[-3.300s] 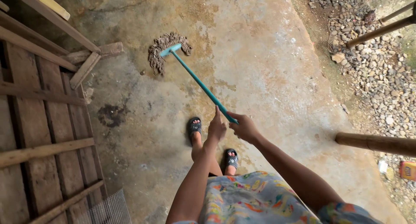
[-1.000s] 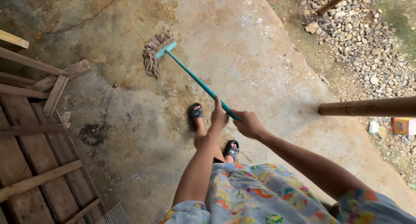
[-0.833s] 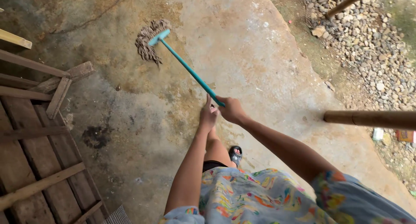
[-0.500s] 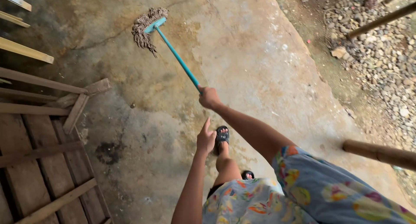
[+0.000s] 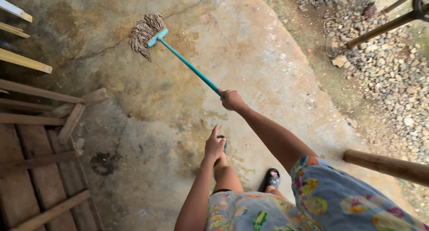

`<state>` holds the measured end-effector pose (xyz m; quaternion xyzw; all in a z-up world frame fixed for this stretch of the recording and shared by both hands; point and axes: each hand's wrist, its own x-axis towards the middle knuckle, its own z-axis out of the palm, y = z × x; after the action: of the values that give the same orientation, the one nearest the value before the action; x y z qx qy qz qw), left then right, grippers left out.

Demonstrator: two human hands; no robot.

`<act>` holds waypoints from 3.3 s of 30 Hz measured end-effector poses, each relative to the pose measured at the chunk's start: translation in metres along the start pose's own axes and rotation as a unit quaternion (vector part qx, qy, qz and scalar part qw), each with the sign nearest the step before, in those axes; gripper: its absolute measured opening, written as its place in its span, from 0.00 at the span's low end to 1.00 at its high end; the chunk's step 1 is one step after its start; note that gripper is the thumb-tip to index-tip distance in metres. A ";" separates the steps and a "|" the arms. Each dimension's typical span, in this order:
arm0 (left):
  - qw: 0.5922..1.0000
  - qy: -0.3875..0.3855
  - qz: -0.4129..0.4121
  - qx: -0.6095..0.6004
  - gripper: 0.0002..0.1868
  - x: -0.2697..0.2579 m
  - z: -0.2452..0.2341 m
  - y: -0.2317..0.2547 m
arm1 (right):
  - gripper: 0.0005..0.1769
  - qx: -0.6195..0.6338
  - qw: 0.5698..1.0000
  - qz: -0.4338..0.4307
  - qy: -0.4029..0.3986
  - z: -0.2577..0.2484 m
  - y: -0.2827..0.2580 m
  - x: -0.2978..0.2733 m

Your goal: Mopping a wet concrete floor outdoors using a string mop.

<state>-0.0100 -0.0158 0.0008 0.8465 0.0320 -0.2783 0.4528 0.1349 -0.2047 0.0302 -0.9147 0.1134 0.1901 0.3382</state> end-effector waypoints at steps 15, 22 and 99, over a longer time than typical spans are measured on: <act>0.989 -0.018 0.143 -0.027 0.56 -0.115 0.270 0.128 | 0.29 -0.058 0.996 -0.033 -0.053 -0.147 0.243 -0.317; 0.988 -0.129 0.083 0.016 0.50 -0.142 0.352 0.141 | 0.30 -0.034 0.996 -0.010 -0.082 -0.189 0.292 -0.453; 0.985 -0.151 0.069 0.048 0.55 -0.153 0.390 0.130 | 0.27 -0.010 0.996 0.091 0.008 -0.184 0.274 -0.485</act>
<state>-0.2716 -0.3679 0.0046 0.8157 -0.1083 -0.3719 0.4296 -0.3449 -0.4926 0.2072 -0.9053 0.1971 0.2140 0.3095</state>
